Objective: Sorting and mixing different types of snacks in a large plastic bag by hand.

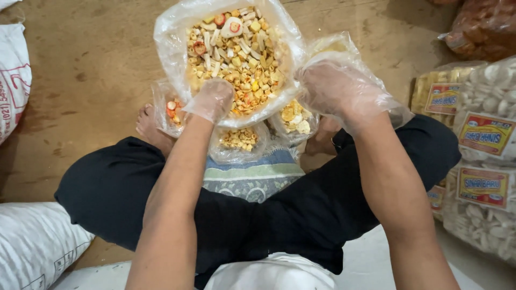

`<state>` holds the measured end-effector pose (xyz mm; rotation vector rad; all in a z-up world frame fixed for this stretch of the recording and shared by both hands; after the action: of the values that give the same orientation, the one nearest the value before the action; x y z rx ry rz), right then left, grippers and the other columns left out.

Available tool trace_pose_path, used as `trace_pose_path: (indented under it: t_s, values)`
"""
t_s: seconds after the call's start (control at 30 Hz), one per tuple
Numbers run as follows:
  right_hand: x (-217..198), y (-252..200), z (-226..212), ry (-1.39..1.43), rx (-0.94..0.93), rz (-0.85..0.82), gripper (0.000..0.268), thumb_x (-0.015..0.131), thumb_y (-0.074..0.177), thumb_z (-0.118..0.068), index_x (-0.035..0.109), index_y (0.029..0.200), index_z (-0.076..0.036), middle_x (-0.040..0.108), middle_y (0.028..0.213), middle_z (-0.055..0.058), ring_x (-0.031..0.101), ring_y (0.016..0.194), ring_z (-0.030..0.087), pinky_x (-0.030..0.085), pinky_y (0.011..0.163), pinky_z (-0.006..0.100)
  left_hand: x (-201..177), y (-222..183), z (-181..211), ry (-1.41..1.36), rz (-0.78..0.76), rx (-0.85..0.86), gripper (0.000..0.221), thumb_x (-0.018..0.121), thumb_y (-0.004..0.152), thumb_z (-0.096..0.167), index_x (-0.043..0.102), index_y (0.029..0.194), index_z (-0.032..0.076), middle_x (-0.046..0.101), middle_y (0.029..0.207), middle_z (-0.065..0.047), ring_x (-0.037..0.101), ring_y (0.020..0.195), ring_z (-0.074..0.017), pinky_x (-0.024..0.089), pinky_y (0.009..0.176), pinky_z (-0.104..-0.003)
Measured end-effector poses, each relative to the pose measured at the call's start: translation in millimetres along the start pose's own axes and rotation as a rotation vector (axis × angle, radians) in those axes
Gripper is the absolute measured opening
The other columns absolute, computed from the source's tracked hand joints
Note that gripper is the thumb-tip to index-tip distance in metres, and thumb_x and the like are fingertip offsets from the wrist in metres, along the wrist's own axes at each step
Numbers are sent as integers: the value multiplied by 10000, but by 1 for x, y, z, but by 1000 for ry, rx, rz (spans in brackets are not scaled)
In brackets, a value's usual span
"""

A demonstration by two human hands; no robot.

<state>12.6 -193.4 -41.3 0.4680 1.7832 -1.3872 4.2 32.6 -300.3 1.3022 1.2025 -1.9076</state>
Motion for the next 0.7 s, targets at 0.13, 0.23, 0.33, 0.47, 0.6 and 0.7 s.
trace_pose_path:
  t_s: [0.13,0.23,0.33,0.47,0.6,0.7]
  values:
    - [5,4,2,-13,0,-4,385,556,898,-361,768,796,-56,755,811,165,743,902,373,560,743,512,5,-1,0,-31,16,23,265,503,889,49,758,827,7,740,814,-166,752,855,-347,600,752,-449]
    - [10,0,4,4,-13,-9,391,552,903,-339,775,824,-27,756,850,200,729,932,404,561,773,517,-16,-4,-2,-13,4,35,250,513,889,51,755,841,14,742,829,-170,751,881,-349,589,782,-454]
    - [0,-10,-2,-57,-27,-16,372,544,910,-304,774,823,-25,757,854,188,732,919,385,570,750,487,-46,-12,-8,21,-15,50,228,527,889,53,751,861,25,747,851,-175,749,921,-353,572,827,-461]
    - [7,-1,-1,-70,-51,24,341,569,883,-331,771,789,-73,761,819,154,745,882,347,574,734,474,-77,-18,-7,-3,-61,1,221,558,862,122,765,817,60,756,813,-136,756,889,-313,594,778,-417]
    - [2,3,-24,62,-98,18,305,546,946,-282,726,1144,-135,755,960,174,710,781,306,544,627,436,-91,5,-12,-85,-59,1,174,640,805,234,790,803,146,762,808,-92,752,865,-310,582,763,-423]
    - [-31,-15,-60,157,-89,-8,466,543,960,-187,553,1421,-251,696,1040,136,593,581,192,473,462,313,-198,-52,25,-573,-210,-177,140,690,860,214,782,929,133,785,880,-80,596,662,-185,466,588,-306]
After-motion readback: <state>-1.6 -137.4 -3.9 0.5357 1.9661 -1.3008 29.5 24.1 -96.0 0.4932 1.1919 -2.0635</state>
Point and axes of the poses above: each hand's wrist, its own y-axis towards the middle knuckle, its own x-axis out of the palm, z = x × y, the point moved 5 cm from there along y, towards the middle knuckle
